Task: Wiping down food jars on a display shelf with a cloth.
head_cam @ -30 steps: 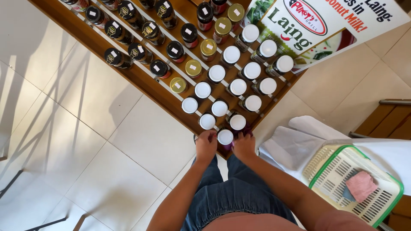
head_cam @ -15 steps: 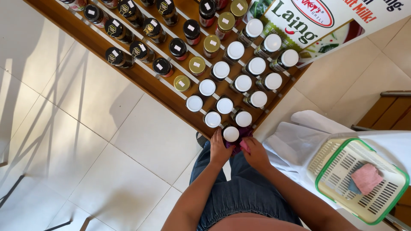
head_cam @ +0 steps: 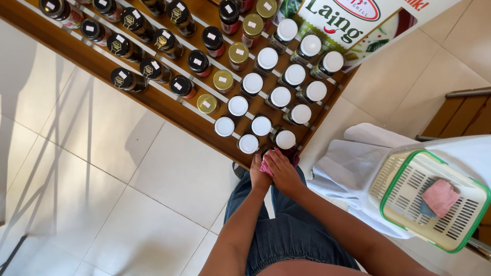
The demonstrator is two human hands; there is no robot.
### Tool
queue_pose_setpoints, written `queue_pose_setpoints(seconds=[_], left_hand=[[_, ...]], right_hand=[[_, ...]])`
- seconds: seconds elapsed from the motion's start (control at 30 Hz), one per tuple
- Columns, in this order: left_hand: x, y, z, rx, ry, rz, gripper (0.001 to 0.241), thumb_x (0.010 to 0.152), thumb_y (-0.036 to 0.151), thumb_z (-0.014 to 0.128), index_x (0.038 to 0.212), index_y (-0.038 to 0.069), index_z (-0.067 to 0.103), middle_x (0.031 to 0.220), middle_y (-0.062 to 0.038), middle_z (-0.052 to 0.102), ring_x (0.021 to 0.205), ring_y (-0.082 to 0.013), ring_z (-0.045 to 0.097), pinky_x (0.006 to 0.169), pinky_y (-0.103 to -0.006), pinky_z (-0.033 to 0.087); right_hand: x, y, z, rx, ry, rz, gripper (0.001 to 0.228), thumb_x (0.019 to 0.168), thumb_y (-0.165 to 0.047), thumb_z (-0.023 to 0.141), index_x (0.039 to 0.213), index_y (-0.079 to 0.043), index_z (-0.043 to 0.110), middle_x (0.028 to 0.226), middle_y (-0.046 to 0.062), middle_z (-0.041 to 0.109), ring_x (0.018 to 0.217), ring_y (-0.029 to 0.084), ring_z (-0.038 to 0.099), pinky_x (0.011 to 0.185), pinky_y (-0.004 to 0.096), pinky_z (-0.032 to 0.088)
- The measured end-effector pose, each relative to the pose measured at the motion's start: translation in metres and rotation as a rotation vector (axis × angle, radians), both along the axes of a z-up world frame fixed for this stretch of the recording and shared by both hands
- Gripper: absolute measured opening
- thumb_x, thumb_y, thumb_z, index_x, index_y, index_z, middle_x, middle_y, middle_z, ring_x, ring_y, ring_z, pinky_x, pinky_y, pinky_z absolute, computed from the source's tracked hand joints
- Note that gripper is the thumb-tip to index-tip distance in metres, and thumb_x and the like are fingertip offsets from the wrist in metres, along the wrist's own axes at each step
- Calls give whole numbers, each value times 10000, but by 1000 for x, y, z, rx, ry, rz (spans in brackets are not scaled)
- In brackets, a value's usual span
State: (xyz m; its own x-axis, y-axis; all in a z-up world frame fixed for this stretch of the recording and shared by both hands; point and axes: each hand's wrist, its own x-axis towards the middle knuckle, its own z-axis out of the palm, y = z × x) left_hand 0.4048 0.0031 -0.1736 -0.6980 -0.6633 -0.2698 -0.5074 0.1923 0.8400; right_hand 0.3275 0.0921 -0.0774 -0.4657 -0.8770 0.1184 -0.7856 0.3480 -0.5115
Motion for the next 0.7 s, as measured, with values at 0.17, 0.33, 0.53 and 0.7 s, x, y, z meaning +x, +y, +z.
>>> queue_pose_setpoints(seconds=[0.17, 0.33, 0.53, 0.7], left_hand=[[1, -11, 23, 28, 19, -7, 507, 850, 165, 739, 1305, 30, 560, 1252, -211, 648, 1149, -413, 634, 943, -438, 543], [7, -19, 54, -39, 106, -67, 486, 825, 140, 761, 1268, 30, 592, 1213, -201, 673, 1124, -410, 651, 935, -439, 552], [11, -27, 104, -22, 198, -104, 497, 807, 156, 798, 1263, 55, 628, 1175, -165, 717, 1078, -378, 695, 900, -419, 582], [18, -43, 163, 37, 121, -98, 634, 589, 281, 919, 1132, 70, 667, 1021, -141, 764, 973, -323, 759, 839, -407, 597]], right_hand=[[3, 0, 1, -20, -32, 11, 628, 825, -90, 679, 1427, 9, 528, 1519, 234, 463, 1449, 439, 399, 1182, 507, 349], [10, -2, 16, 18, -19, 5, 640, 809, -66, 667, 1430, 2, 529, 1522, 227, 470, 1453, 439, 402, 1188, 504, 351], [-6, -4, 48, -99, -81, -51, 565, 894, -100, 644, 1437, -1, 527, 1511, 236, 491, 1433, 422, 440, 1174, 485, 376], [-39, -7, 70, -267, -501, -535, 539, 983, -152, 589, 1501, -65, 467, 1455, 183, 579, 1342, 346, 574, 1119, 431, 471]])
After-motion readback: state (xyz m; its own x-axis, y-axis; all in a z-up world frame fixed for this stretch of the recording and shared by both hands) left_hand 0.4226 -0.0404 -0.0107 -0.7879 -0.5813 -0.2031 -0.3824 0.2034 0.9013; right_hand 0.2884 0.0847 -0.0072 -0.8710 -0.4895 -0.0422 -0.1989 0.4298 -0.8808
